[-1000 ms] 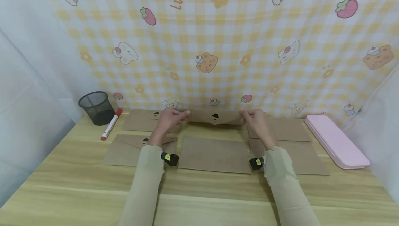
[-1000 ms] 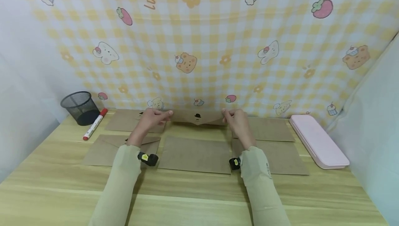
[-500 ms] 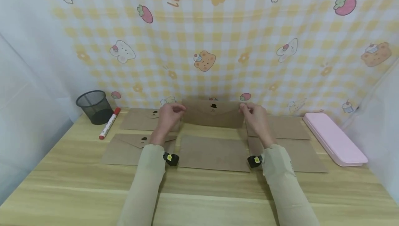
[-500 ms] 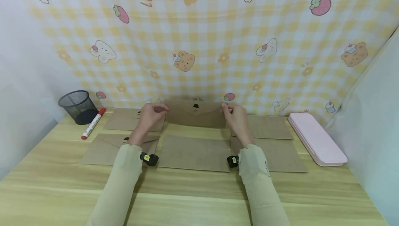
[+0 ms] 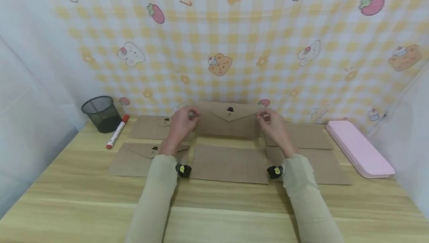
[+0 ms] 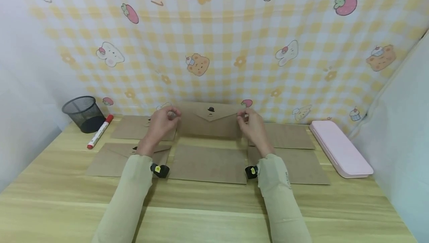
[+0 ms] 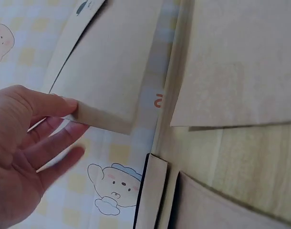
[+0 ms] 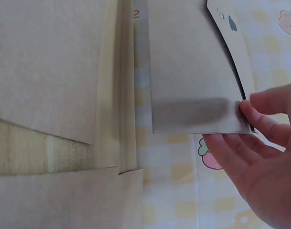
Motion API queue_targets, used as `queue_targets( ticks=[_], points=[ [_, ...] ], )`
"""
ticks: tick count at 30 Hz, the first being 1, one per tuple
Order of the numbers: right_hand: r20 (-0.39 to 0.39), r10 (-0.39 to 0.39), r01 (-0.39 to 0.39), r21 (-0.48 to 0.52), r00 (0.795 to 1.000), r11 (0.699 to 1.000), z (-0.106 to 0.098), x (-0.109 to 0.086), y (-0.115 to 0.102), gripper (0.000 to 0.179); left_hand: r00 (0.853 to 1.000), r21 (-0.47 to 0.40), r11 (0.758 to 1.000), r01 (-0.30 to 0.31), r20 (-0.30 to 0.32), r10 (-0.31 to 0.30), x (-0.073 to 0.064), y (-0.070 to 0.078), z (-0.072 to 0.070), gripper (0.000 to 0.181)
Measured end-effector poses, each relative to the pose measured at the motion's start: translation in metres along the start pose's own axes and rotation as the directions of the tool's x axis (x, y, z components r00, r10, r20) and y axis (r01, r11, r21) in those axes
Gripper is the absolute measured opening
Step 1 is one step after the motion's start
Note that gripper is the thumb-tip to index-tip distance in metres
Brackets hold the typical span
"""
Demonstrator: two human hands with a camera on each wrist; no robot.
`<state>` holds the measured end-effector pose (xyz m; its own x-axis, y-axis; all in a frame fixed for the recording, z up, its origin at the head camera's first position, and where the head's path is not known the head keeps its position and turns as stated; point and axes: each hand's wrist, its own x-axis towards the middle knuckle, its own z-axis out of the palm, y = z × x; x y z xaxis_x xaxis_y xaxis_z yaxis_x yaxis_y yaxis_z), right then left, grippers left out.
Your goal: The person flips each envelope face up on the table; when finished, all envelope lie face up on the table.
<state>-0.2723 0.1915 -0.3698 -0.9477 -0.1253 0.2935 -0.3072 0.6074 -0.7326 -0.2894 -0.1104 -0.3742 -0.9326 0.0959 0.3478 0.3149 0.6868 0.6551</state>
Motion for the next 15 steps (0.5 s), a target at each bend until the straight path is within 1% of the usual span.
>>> queue_targets(
  ticks=[2, 4, 7, 10, 12, 15],
  points=[
    [0.024, -0.028, 0.028, 0.004, 0.999, 1.0, -0.0003, 0.0003, 0.0008, 0.016, 0.999, 0.036, 0.999, -0.028, -0.019, 0.028, -0.0001, 0.0002, 0.0, 0.008],
    [0.043, -0.05, 0.05, 0.001, 0.998, 0.999, -0.0005, 0.0005, 0.0013, 0.017, 0.999, 0.036, 0.999, -0.033, -0.019, 0.034, -0.0002, 0.0, 0.0004, 0.009],
    [0.079, -0.091, 0.093, -0.022, 0.993, 0.995, -0.0005, 0.0011, 0.0011, 0.024, 1.0, 0.014, 1.0, -0.014, -0.012, 0.014, -0.0004, -0.0006, 0.0014, 0.009],
    [0.127, -0.132, 0.138, -0.042, 0.983, 0.99, 0.0005, 0.0012, 0.0006, 0.035, 1.0, -0.007, 1.0, 0.001, -0.009, -0.001, 0.0001, -0.0012, 0.0021, 0.011],
    [0.166, -0.137, 0.147, -0.052, 0.977, 0.988, 0.0014, 0.0005, 0.0001, 0.042, 1.0, -0.011, 1.0, 0.009, -0.012, -0.009, 0.0004, -0.0013, 0.0023, 0.012],
    [0.221, -0.107, 0.121, -0.052, 0.969, 0.991, 0.0027, -0.0003, 0.0003, 0.05, 1.0, -0.009, 1.0, 0.02, -0.01, -0.02, 0.0005, -0.0019, 0.0026, 0.013]
  ],
)
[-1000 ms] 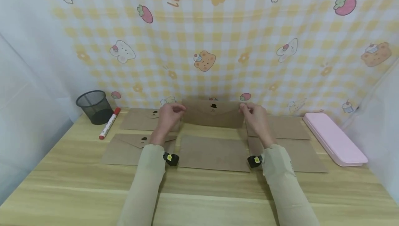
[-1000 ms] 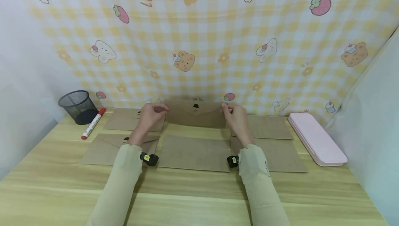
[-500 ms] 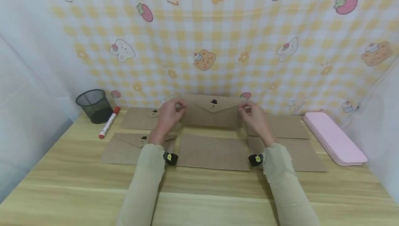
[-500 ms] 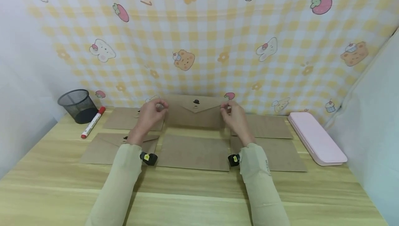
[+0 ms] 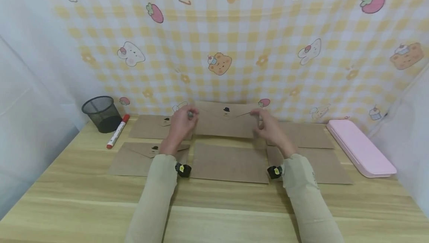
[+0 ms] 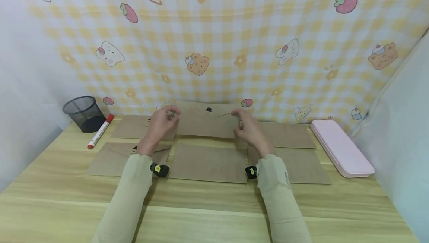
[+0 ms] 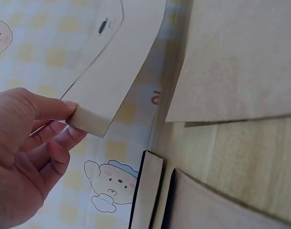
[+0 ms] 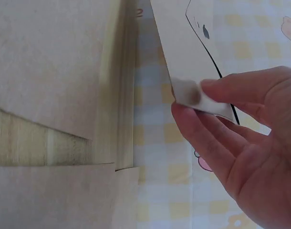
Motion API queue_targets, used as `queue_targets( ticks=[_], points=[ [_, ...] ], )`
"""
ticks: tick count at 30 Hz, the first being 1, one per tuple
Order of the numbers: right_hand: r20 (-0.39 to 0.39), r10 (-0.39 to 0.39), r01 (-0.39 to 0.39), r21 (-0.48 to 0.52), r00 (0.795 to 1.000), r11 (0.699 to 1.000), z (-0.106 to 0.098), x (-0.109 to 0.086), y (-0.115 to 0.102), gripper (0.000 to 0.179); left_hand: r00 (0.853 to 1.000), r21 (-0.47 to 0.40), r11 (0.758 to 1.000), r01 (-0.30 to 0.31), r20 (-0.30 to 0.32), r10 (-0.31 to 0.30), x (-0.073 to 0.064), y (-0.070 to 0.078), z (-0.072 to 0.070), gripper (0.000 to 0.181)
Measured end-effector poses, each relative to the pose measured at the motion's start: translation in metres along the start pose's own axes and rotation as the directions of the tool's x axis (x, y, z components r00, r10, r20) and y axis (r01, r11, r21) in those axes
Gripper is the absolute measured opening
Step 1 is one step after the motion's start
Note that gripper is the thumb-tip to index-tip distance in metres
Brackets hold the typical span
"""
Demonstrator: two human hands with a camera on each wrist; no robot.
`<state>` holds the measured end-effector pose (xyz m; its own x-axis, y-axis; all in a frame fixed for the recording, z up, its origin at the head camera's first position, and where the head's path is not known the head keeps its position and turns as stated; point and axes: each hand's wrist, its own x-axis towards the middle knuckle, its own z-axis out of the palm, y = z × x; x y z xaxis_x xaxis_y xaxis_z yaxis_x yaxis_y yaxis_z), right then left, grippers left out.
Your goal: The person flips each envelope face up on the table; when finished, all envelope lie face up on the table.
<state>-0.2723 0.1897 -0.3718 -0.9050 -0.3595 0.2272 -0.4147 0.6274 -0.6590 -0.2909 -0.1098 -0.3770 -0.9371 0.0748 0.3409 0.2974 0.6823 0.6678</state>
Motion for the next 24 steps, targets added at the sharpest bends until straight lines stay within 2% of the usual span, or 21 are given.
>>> queue_targets(
  ticks=[4, 8, 11, 15, 19, 24],
  points=[
    [0.051, 0.056, -0.056, 0.006, 0.997, 0.998, 0.002, 0.0, -0.001, 0.053, 0.998, -0.021, 1.0, 0.02, 0.061, -0.019, -0.001, -0.001, 0.0, 0.016],
    [0.069, 0.041, -0.038, -0.036, 0.997, 0.999, 0.003, 0.0, -0.002, 0.056, 0.99, -0.053, 0.998, 0.043, 0.133, -0.036, -0.002, 0.001, 0.002, 0.02],
    [0.088, 0.03, -0.024, -0.076, 0.996, 0.997, 0.003, 0.0, -0.004, 0.064, 0.987, -0.066, 0.997, 0.046, 0.157, -0.035, -0.003, 0.001, 0.003, 0.021],
    [0.124, 0.089, -0.082, -0.061, 0.988, 0.995, 0.001, -0.001, -0.008, 0.073, 0.983, -0.097, 0.995, 0.028, 0.185, -0.009, -0.004, 0.001, 0.002, 0.024],
    [0.15, 0.127, -0.123, -0.033, 0.981, 0.992, -0.001, -0.003, -0.011, 0.068, 0.971, -0.119, 0.992, 0.033, 0.241, -0.003, -0.004, 0.002, 0.001, 0.035],
    [0.196, 0.15, -0.135, -0.091, 0.969, 0.987, -0.001, -0.003, -0.013, 0.062, 0.95, -0.131, 0.991, 0.035, 0.313, 0.008, -0.004, 0.005, 0.001, 0.052]
  ],
)
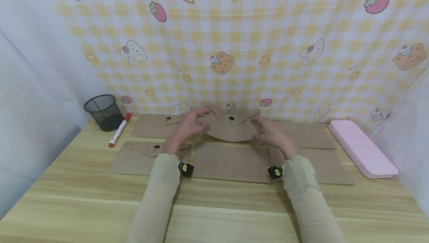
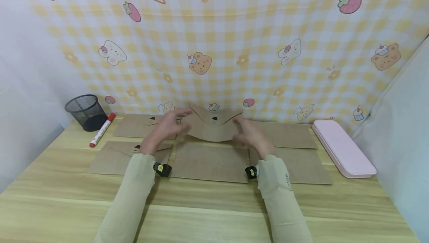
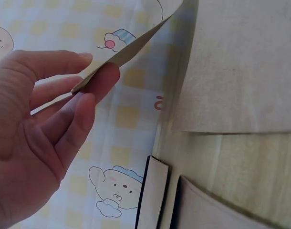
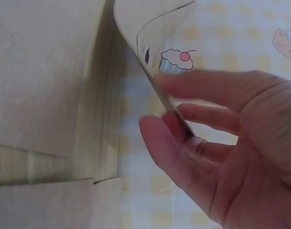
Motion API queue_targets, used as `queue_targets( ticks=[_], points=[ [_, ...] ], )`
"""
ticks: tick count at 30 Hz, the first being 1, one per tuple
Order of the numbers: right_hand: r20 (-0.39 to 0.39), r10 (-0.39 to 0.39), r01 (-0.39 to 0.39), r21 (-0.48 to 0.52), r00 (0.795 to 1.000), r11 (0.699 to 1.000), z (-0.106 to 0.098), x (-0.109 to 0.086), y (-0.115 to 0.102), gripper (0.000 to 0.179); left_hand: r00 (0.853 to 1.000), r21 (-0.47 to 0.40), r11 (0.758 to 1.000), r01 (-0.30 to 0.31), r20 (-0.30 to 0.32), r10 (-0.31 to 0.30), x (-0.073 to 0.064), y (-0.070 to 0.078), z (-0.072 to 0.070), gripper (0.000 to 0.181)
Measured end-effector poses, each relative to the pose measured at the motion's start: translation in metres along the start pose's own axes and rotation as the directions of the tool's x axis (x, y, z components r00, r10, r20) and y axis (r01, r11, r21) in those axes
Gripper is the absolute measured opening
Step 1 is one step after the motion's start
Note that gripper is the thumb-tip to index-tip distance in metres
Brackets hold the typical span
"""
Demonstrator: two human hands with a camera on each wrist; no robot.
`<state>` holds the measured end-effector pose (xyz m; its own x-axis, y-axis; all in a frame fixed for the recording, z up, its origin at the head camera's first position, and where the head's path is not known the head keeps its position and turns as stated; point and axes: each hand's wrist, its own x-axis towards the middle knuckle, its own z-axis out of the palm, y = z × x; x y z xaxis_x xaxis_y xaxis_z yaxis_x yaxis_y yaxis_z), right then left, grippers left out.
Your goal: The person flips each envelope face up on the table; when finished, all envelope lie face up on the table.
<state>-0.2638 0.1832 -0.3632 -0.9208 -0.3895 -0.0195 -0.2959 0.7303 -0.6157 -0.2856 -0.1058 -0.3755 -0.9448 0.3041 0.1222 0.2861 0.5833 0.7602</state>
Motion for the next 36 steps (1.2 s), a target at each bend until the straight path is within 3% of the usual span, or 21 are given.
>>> queue_targets(
  ticks=[8, 16, 21, 27, 29, 36],
  points=[
    [0.005, -0.024, 0.025, -0.162, 1.0, 0.987, 0.001, -0.001, 0.0, 0.06, 0.996, 0.006, 0.999, -0.033, 0.085, 0.033, 0.0, 0.001, 0.001, 0.058],
    [0.053, 0.018, -0.007, -0.2, 0.998, 0.98, 0.003, -0.003, 0.003, 0.039, 0.99, -0.019, 0.999, -0.047, 0.135, 0.05, 0.001, 0.001, 0.004, 0.058],
    [0.042, 0.019, -0.009, -0.209, 0.999, 0.978, 0.005, -0.002, 0.004, 0.036, 0.99, -0.021, 0.999, -0.024, 0.14, 0.027, 0.001, 0.002, 0.006, 0.061],
    [0.051, 0.052, -0.04, -0.203, 0.997, 0.978, 0.006, -0.002, 0.004, 0.036, 0.985, 0.036, 0.998, -0.055, 0.166, 0.049, 0.003, 0.0, 0.009, 0.062],
    [0.05, 0.071, -0.06, -0.199, 0.996, 0.978, 0.006, -0.001, 0.004, 0.036, 0.986, 0.068, 0.996, -0.065, 0.159, 0.053, 0.004, 0.0, 0.011, 0.058],
    [0.025, 0.105, -0.098, -0.193, 0.994, 0.976, 0.008, 0.0, 0.007, 0.035, 0.994, 0.175, 0.985, 0.008, 0.11, -0.028, 0.004, 0.0, 0.015, 0.021]
  ],
)
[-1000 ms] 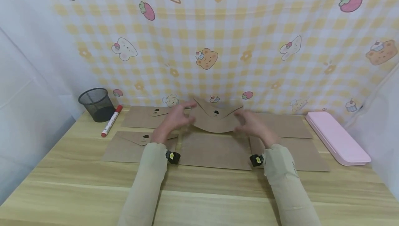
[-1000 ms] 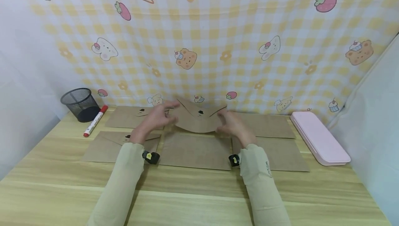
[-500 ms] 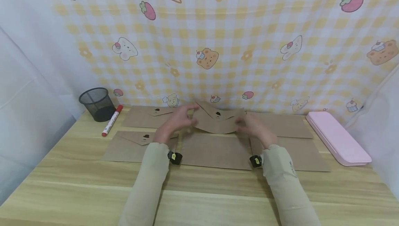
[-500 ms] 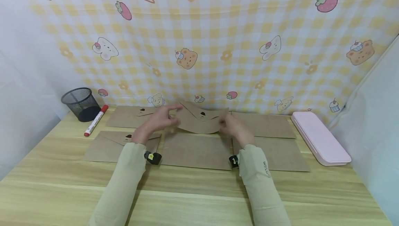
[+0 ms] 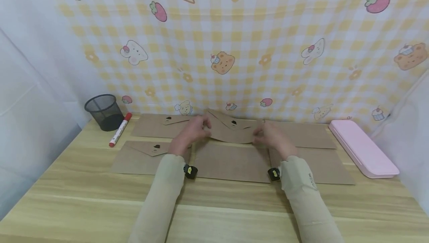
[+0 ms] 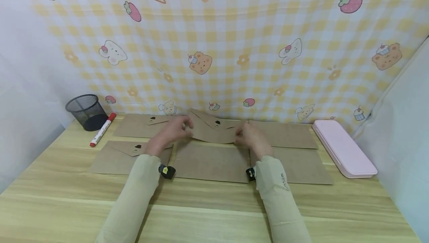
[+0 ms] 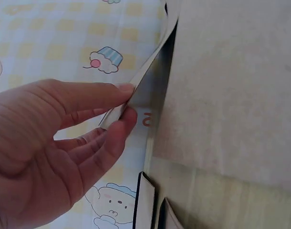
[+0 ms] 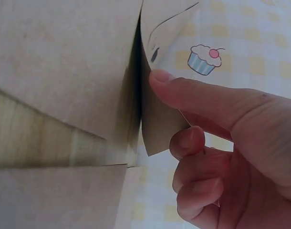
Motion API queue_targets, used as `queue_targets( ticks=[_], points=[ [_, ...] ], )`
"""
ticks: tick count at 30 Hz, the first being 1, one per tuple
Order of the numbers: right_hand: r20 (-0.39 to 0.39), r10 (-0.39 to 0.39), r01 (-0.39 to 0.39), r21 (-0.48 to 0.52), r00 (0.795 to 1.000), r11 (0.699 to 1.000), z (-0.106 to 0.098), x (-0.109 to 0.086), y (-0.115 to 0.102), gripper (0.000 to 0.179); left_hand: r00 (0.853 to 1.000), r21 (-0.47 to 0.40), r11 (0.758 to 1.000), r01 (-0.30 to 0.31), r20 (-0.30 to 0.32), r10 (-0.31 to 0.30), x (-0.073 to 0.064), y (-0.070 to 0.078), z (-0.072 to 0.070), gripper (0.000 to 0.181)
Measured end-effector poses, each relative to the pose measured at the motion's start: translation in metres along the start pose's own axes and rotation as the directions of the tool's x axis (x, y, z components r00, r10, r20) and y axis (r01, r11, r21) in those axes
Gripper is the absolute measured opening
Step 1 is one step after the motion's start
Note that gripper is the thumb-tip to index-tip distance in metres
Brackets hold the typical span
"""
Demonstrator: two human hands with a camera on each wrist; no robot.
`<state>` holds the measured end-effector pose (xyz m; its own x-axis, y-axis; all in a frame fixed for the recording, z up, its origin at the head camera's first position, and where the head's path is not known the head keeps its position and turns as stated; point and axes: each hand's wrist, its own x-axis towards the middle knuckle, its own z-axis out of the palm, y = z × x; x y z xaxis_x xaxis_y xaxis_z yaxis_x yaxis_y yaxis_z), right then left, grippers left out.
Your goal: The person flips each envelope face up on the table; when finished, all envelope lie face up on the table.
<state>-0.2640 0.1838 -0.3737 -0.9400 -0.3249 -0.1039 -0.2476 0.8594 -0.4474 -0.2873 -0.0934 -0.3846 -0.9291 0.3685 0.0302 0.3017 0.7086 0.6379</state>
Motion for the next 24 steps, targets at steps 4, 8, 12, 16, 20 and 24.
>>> queue_targets(
  ticks=[4, 8, 12, 16, 20, 24],
  points=[
    [-0.014, 0.009, -0.008, 0.008, 1.0, 1.0, 0.003, 0.001, 0.001, 0.034, 1.0, 0.072, 0.997, 0.024, -0.003, -0.024, -0.001, 0.002, 0.003, 0.018],
    [-0.025, -0.001, 0.001, -0.01, 1.0, 1.0, 0.005, 0.001, 0.002, 0.032, 0.999, 0.163, 0.985, 0.053, -0.009, -0.052, -0.003, 0.004, 0.007, 0.017],
    [-0.017, -0.007, 0.006, -0.048, 1.0, 0.999, 0.005, 0.002, 0.004, 0.031, 0.997, 0.253, 0.965, 0.073, -0.033, -0.066, -0.004, 0.006, 0.012, 0.018],
    [0.006, 0.007, -0.006, -0.072, 1.0, 0.997, 0.005, 0.003, 0.004, 0.031, 0.993, 0.29, 0.95, 0.112, -0.056, -0.1, -0.003, 0.008, 0.014, 0.024],
    [0.014, 0.006, -0.005, -0.098, 1.0, 0.995, 0.005, 0.003, 0.004, 0.031, 0.988, 0.314, 0.938, 0.147, -0.087, -0.126, -0.003, 0.011, 0.014, 0.029],
    [0.014, -0.006, 0.007, -0.102, 1.0, 0.995, 0.006, 0.002, 0.004, 0.031, 0.988, 0.331, 0.932, 0.147, -0.099, -0.121, -0.005, 0.013, 0.014, 0.028]
  ],
)
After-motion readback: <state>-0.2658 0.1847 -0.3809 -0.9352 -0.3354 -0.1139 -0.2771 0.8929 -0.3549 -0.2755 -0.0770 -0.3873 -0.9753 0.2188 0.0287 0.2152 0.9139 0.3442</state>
